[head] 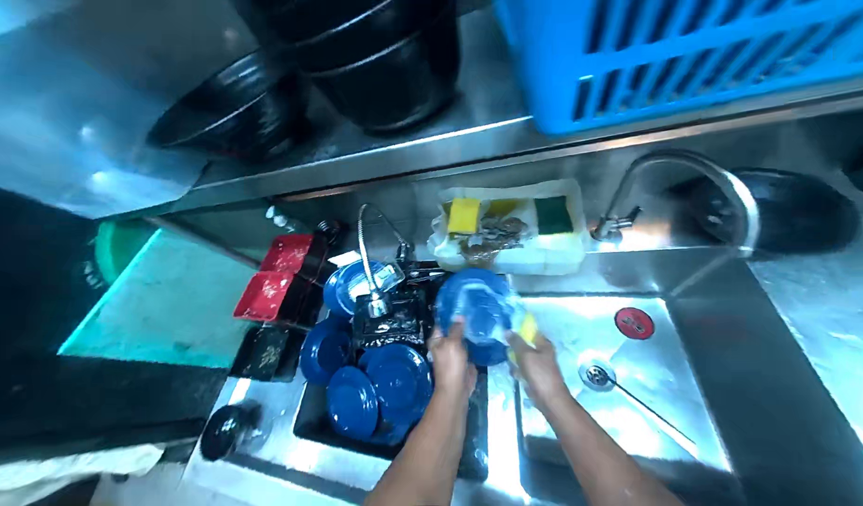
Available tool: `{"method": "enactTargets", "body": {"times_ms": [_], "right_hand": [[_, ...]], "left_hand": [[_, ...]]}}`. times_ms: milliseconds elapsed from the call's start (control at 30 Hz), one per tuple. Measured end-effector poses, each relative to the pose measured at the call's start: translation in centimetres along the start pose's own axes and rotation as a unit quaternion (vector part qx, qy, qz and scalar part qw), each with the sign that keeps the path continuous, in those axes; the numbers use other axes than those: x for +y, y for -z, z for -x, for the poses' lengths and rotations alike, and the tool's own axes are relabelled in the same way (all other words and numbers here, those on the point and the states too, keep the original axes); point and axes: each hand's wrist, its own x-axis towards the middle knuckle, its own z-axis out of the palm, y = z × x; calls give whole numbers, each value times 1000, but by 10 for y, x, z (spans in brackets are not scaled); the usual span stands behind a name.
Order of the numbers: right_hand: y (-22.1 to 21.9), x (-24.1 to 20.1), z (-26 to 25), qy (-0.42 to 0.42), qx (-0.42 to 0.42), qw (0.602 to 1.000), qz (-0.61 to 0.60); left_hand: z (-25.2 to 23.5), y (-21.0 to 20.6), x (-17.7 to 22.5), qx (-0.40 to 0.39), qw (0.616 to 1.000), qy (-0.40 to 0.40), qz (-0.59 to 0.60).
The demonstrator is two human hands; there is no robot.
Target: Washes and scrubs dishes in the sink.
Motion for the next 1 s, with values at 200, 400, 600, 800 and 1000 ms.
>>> {"method": "enactTargets", "body": {"times_ms": [200,400,600,800,1000], "right_hand": [[110,117,15,-159,281,941,-101],[119,164,10,-361,156,913,-107],[-19,39,55,-48,170,973,149],[-143,49,89,88,-12,961,262],[-209,70,79,21,34,946,322]], "left_hand": [[-34,131,0,-103,802,-150,-569],[-81,216,24,-211,603,-77,-765],[-102,241,24,-269,633,-110,-718],[-118,228,15,-112,725,-116,-670],[-101,211,-2,-7,794,-80,-603]]}}
